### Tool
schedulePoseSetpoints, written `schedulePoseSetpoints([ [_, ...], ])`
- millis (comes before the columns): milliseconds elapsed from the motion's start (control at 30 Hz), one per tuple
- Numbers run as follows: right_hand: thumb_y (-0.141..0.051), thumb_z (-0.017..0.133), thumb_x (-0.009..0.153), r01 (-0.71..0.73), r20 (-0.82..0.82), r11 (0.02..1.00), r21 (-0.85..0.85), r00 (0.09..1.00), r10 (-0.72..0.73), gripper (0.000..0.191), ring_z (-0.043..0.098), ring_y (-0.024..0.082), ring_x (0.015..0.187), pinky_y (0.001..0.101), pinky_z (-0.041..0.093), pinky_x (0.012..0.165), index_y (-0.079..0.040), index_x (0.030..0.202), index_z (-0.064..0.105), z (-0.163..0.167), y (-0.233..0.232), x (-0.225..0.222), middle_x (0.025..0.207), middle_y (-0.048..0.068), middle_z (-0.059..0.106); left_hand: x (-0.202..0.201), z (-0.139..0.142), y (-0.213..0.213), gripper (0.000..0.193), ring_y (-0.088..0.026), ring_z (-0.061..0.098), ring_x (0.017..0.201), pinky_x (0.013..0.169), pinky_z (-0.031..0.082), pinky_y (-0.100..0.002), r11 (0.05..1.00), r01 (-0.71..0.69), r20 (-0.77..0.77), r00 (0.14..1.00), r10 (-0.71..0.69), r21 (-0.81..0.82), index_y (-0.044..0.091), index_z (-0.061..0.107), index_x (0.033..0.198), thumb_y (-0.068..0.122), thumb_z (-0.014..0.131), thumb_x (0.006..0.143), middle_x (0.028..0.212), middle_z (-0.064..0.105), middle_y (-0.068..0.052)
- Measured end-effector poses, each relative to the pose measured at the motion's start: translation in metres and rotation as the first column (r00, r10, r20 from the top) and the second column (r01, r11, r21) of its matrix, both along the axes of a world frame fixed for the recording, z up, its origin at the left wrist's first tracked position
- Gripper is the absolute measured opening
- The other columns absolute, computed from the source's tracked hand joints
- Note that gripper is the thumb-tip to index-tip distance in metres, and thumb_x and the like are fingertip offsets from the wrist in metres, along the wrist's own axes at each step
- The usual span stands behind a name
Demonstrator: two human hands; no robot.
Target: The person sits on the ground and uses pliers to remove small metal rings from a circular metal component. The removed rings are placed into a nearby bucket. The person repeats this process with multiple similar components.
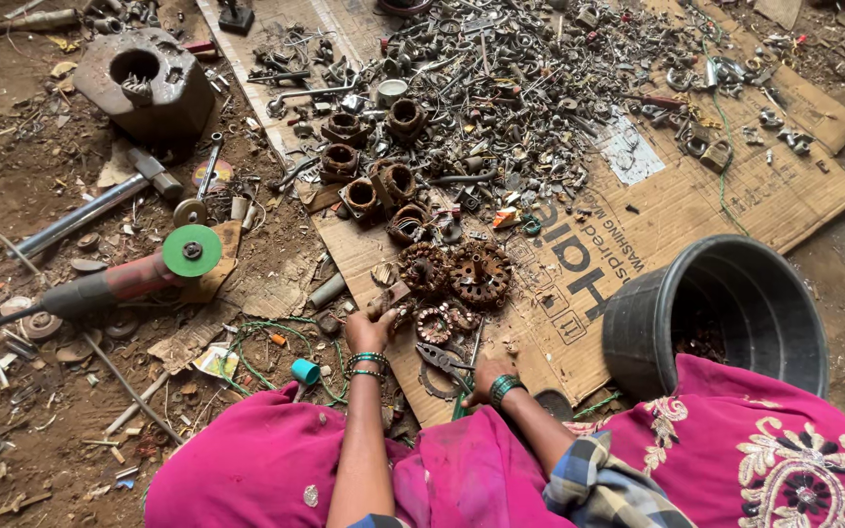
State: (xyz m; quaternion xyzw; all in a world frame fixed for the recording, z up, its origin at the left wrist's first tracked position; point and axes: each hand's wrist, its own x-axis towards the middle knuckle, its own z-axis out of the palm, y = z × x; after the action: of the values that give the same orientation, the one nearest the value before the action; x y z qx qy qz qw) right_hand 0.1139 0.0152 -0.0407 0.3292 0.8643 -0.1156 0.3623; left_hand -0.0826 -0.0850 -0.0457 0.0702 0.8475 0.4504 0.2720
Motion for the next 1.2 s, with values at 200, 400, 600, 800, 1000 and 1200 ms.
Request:
schedulePoseSetpoints([
  [200, -0.06, 0.083, 0.067, -0.028, -0.035, 0.992, -0.12, 0.999, 0.024, 0.073, 0.072, 0.035, 0.099, 0.044, 0.059, 0.087, 0.0, 0.107, 0.069, 0.003, 0.0, -0.007, 0.108, 0.023, 0.072, -0.001, -0.015, -0.003, 0.017, -0.019, 0.072, 0.058, 0.048, 0.06, -0.033, 0.925, -0.286, 0.503, 0.855, 0.128, 0.251, -0.007, 0.072, 0.094, 0.01, 0.074, 0.093, 0.073, 0.075, -0.011],
  [400, -0.063, 0.039, 0.102, -0.014, -0.172, 0.9, -0.435, 0.983, -0.067, 0.073, 0.057, 0.022, 0.055, 0.0399, 0.049, 0.056, -0.002, 0.076, 0.07, 0.008, 0.033, -0.002, 0.067, 0.01, 0.064, 0.005, -0.011, -0.01, 0.023, -0.022, 0.071, 0.057, 0.048, 0.059, -0.034, 0.946, -0.28, 0.419, 0.888, 0.19, 0.164, -0.005, 0.074, 0.088, 0.017, 0.073, 0.095, 0.073, 0.075, -0.013],
  [600, -0.058, 0.035, 0.103, -0.016, -0.374, 0.839, -0.544, 0.9, -0.226, 0.058, 0.049, 0.016, 0.052, 0.0313, 0.044, 0.048, -0.011, 0.092, 0.068, 0.036, 0.044, -0.021, 0.063, -0.001, 0.054, 0.011, -0.006, -0.005, 0.022, -0.023, 0.073, 0.073, 0.069, 0.056, -0.04, 0.909, -0.118, -0.013, 0.992, 0.123, -0.401, 0.019, 0.083, 0.082, 0.041, 0.084, 0.083, 0.077, 0.077, -0.005],
  [800, -0.052, 0.027, 0.11, -0.121, -0.944, 0.936, -0.33, 0.029, -0.329, 0.06, 0.06, 0.018, 0.063, 0.0361, 0.051, 0.054, -0.004, 0.103, 0.062, 0.034, -0.014, -0.058, 0.079, 0.006, 0.064, 0.015, -0.012, -0.003, 0.021, -0.028, 0.075, 0.082, 0.073, 0.056, -0.043, 0.887, -0.142, -0.019, 0.989, 0.149, -0.439, 0.022, 0.084, 0.084, 0.042, 0.086, 0.079, 0.081, 0.076, -0.006],
  [1000, -0.055, 0.03, 0.109, 0.255, -0.524, 0.944, -0.21, 0.786, -0.329, 0.063, 0.057, 0.027, 0.059, 0.0419, 0.043, 0.055, -0.005, 0.099, 0.068, 0.016, -0.03, -0.077, 0.072, 0.017, 0.065, 0.013, -0.008, -0.008, 0.026, -0.032, 0.076, 0.087, 0.078, 0.059, -0.046, 0.917, -0.089, 0.024, 0.994, 0.106, -0.39, 0.017, 0.083, 0.09, 0.043, 0.083, 0.084, 0.089, 0.079, -0.01],
  [1200, -0.051, 0.03, 0.106, 0.02, -0.953, 0.965, -0.261, 0.156, -0.261, 0.062, 0.066, 0.027, 0.06, 0.0409, 0.052, 0.051, 0.0, 0.116, 0.064, 0.044, -0.03, -0.077, 0.076, 0.018, 0.07, 0.014, 0.0, -0.004, 0.027, -0.038, 0.071, 0.093, 0.081, 0.055, -0.051, 0.885, -0.154, -0.093, 0.988, 0.126, -0.439, 0.016, 0.084, 0.088, 0.04, 0.088, 0.076, 0.097, 0.075, -0.018],
])
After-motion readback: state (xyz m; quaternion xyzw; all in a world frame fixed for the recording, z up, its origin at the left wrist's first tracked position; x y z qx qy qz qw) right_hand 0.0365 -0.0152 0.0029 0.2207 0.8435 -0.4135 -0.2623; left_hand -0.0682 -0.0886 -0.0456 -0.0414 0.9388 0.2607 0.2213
